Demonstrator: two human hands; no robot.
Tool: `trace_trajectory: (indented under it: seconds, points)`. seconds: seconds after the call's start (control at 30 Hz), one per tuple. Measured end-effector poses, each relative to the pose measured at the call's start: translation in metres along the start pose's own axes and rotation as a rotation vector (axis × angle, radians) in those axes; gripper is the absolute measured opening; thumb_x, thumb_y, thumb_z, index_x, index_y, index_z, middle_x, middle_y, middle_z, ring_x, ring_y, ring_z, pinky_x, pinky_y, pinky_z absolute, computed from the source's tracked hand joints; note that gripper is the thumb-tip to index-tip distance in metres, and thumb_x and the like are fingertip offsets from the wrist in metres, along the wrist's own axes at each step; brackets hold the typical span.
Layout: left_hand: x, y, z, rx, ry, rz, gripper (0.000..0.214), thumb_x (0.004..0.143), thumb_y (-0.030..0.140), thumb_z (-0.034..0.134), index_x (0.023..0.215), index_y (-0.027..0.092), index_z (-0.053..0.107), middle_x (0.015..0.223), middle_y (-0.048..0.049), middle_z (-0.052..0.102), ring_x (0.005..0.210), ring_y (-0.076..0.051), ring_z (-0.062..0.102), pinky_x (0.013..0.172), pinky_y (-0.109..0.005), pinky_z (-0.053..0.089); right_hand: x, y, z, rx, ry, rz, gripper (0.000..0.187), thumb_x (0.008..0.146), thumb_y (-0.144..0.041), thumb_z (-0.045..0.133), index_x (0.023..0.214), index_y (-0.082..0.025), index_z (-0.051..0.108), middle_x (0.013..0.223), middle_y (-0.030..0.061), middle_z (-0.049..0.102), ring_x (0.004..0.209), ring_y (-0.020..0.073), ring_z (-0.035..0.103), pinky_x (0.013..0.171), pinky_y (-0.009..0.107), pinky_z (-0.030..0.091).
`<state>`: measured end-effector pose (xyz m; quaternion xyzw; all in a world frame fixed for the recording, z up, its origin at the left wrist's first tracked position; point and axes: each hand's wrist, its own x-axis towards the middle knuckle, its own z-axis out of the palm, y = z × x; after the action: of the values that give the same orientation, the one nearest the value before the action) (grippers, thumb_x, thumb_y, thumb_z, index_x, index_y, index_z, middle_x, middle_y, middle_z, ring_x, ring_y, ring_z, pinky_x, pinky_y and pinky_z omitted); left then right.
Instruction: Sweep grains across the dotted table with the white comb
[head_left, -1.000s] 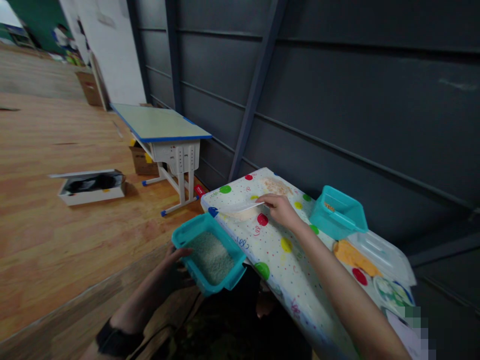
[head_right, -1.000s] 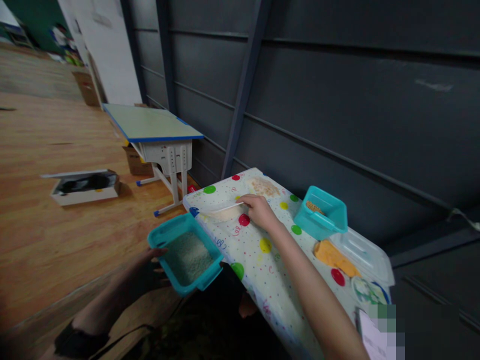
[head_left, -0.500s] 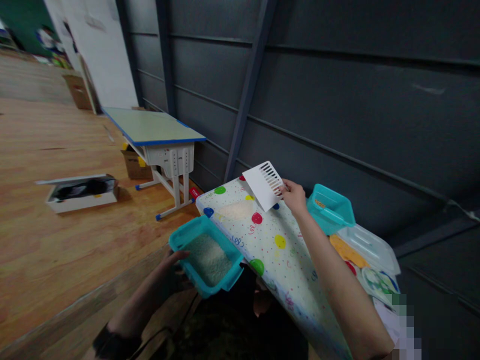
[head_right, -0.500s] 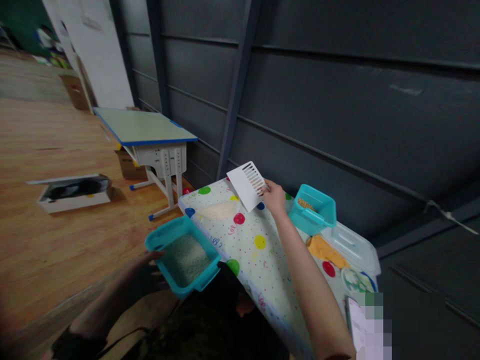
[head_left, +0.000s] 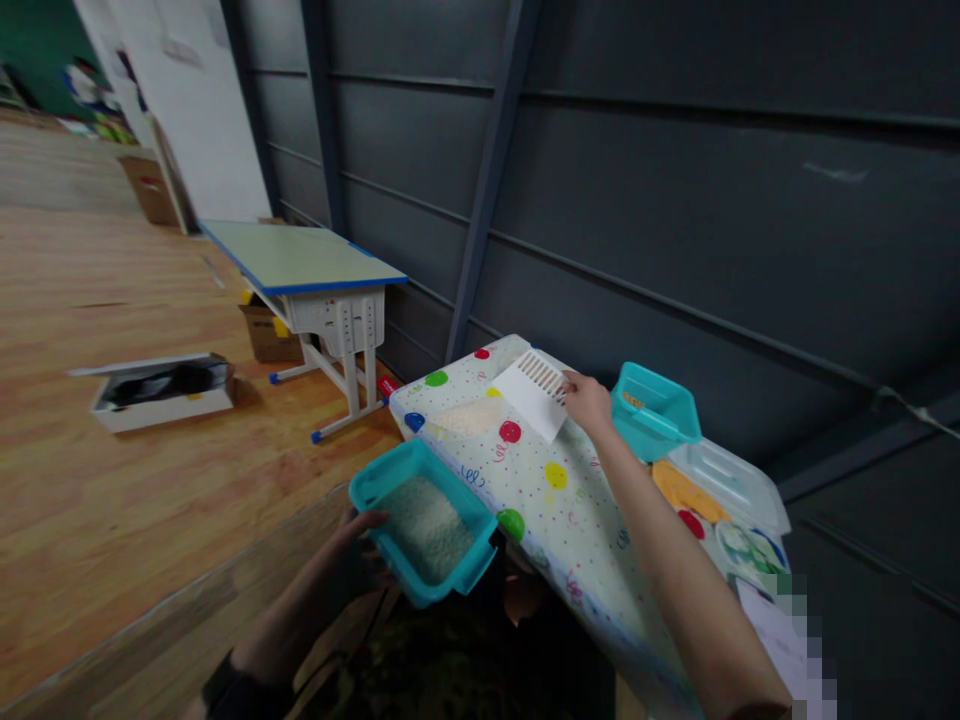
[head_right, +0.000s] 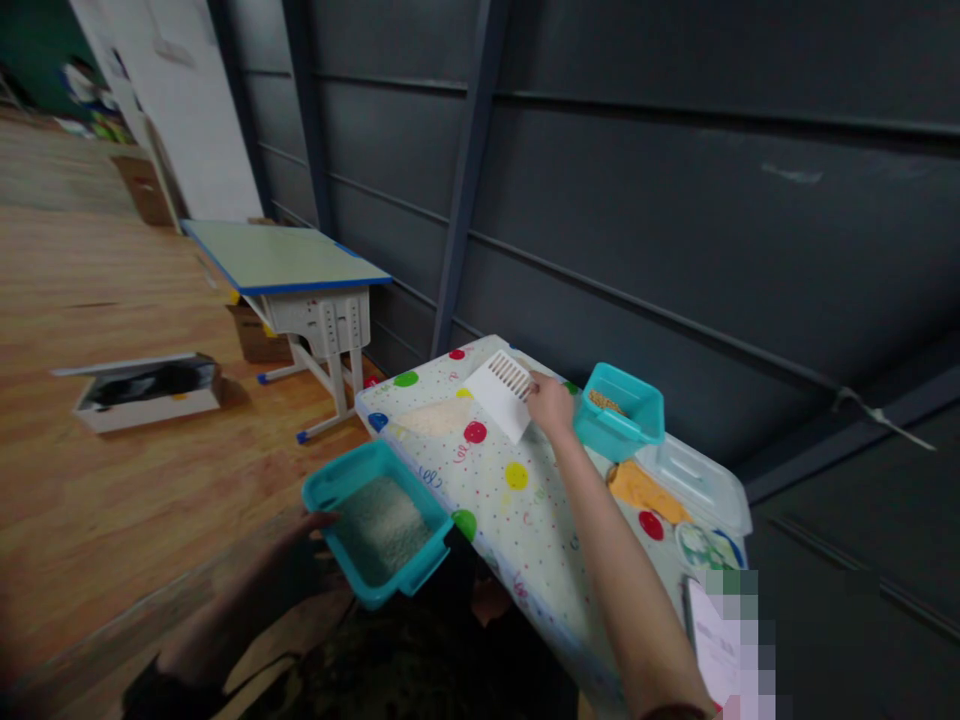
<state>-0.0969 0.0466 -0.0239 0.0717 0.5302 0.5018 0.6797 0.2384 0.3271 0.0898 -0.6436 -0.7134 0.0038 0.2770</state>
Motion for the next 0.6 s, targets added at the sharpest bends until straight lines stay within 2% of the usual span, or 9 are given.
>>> trace_trajectory:
  seconds: [0.1, 0.2, 0.4, 0.6]
  points:
    - [-0.001, -0.005, 0.002, 0.029, -0.001, 0.030, 0.078, 0.077, 0.039, 0.098, 0.141, 0.033, 0.053, 0.083, 0.0044, 0.065, 0.062, -0.022, 0.071, 0.064, -0.037, 0.062, -0.007, 0.009, -0.001, 0.037, -0.057, 0.000, 0.042, 0.093, -0.018, 0.061, 0.118, -0.027, 0.093, 0.109, 0.0100, 0.091, 0.103, 0.0344, 0.083, 0.084, 0.038, 0.060]
    - [0.000, -0.009, 0.002, 0.047, 0.009, 0.031, 0.080, 0.077, 0.040, 0.099, 0.143, 0.032, 0.053, 0.081, 0.0034, 0.066, 0.062, -0.024, 0.073, 0.062, -0.037, 0.063, -0.017, 0.015, -0.002, 0.116, -0.090, -0.035, 0.040, 0.091, -0.018, 0.058, 0.108, -0.025, 0.094, 0.099, 0.0071, 0.090, 0.094, 0.0321, 0.082, 0.080, 0.037, 0.060]
    - [0.003, -0.015, -0.001, 0.049, -0.013, 0.027, 0.075, 0.083, 0.038, 0.096, 0.144, 0.030, 0.054, 0.080, 0.0020, 0.068, 0.061, -0.025, 0.075, 0.061, -0.040, 0.067, -0.040, 0.019, -0.006, 0.290, -0.111, -0.049, 0.037, 0.090, -0.021, 0.059, 0.105, -0.023, 0.093, 0.094, 0.0045, 0.089, 0.088, 0.0309, 0.081, 0.080, 0.039, 0.061]
    - [0.006, -0.025, 0.001, 0.022, -0.022, 0.041, 0.073, 0.084, 0.034, 0.094, 0.144, 0.032, 0.053, 0.073, 0.0051, 0.065, 0.061, -0.028, 0.079, 0.061, -0.041, 0.068, -0.062, 0.019, -0.018, 0.386, 0.038, 0.062, 0.039, 0.094, -0.022, 0.059, 0.117, -0.016, 0.091, 0.111, 0.0112, 0.090, 0.101, 0.0326, 0.083, 0.093, 0.042, 0.063]
